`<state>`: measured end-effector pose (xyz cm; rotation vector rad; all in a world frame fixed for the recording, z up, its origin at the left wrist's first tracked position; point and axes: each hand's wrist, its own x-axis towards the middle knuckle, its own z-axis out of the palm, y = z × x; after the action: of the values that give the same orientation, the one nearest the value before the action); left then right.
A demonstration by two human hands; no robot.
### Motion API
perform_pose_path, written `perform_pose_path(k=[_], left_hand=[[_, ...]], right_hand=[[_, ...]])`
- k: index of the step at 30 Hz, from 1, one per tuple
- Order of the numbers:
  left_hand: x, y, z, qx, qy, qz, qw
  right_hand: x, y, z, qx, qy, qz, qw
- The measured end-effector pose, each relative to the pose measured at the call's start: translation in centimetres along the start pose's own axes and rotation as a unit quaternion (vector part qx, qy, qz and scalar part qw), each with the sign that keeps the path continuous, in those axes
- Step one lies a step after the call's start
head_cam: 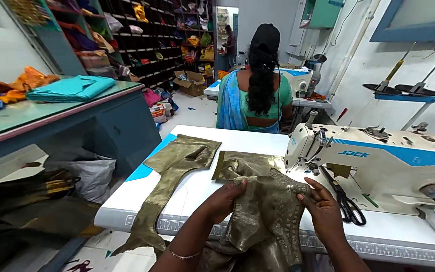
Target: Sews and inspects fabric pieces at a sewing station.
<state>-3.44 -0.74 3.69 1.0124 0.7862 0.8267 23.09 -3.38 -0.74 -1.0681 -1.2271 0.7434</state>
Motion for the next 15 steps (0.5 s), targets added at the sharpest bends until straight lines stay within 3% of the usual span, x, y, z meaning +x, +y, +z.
perform_pose_path(k=[2, 5, 8, 11, 13, 15], left_hand=[[-1.0, 1.3, 0.0, -0.014, -0.002, 0.009, 1.000], [-3.0, 3.2, 0.1, -0.028, -0.038, 0.044, 0.998], [-5.6, 5.0, 0.1, -0.043, -0.111, 0.134, 0.984], [-7.3, 6.4, 0.4, 0.005, -0.153, 0.218, 0.964], [-7.7, 7.0, 1.0, 0.021, -0.148, 0.225, 0.963], [-7.9, 7.5, 1.5, -0.024, -0.153, 0.210, 0.965]], right_hand=[[0.6, -0.7, 0.1, -0.037, 0.012, -0.068, 0.997], [1.3, -2.4, 0.1, 0.025, -0.008, -0.162, 0.986], [1.6, -6.6, 0.7, 0.108, -0.084, -0.251, 0.958], [1.6, -10.1, 1.4, 0.086, -0.077, -0.349, 0.930], [1.7, -11.1, 1.7, 0.045, -0.059, -0.382, 0.921], [1.5, -11.7, 1.7, 0.035, -0.107, -0.391, 0.914]])
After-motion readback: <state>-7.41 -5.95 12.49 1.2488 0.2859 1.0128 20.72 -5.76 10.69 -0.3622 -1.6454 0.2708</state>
